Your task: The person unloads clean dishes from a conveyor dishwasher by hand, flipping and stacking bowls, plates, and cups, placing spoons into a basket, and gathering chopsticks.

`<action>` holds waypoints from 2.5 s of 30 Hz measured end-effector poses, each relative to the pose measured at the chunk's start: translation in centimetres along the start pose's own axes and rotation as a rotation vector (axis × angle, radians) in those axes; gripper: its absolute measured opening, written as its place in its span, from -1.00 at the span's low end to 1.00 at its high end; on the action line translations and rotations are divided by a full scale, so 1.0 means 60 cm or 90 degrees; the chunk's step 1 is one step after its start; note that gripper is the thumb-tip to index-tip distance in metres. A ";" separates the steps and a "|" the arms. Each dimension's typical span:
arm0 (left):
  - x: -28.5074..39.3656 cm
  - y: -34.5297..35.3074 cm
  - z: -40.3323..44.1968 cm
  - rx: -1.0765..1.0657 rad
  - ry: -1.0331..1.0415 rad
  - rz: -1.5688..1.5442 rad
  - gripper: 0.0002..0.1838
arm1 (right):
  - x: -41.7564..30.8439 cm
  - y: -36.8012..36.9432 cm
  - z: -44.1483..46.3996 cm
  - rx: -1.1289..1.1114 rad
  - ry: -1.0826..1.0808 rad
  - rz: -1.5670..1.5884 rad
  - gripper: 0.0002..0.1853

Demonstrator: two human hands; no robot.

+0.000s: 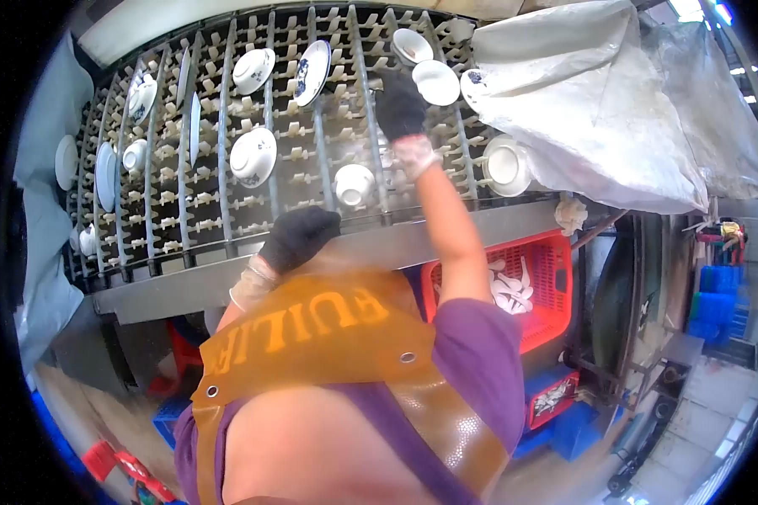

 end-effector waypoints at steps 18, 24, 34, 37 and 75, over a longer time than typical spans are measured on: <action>0.017 0.013 0.027 0.070 -0.019 -0.010 -0.78 | 0.073 0.126 0.025 -0.201 0.345 0.570 -0.63; 0.019 0.015 0.031 0.117 -0.011 -0.028 -0.80 | 0.087 0.027 0.016 -0.010 0.054 -0.162 -0.34; 0.031 0.049 0.055 0.078 0.024 -0.020 -0.82 | 0.181 -0.021 0.071 0.006 0.270 0.371 -0.54; 0.039 0.060 0.063 0.056 0.015 -0.005 -0.82 | 0.269 0.057 0.072 -0.059 0.363 0.499 -0.49; 0.073 0.127 0.126 0.070 0.008 -0.014 -0.77 | 0.128 -0.249 -0.087 -0.168 -0.078 -0.241 -0.82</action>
Point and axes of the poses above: each hand's wrist, its own z-axis towards the middle knuckle, its own y-axis out of the palm, x = y × z, the point moved 9 cm from there along z, towards the middle knuckle, and after that the axes turned 2 degrees about y, right-handed, at the moved point
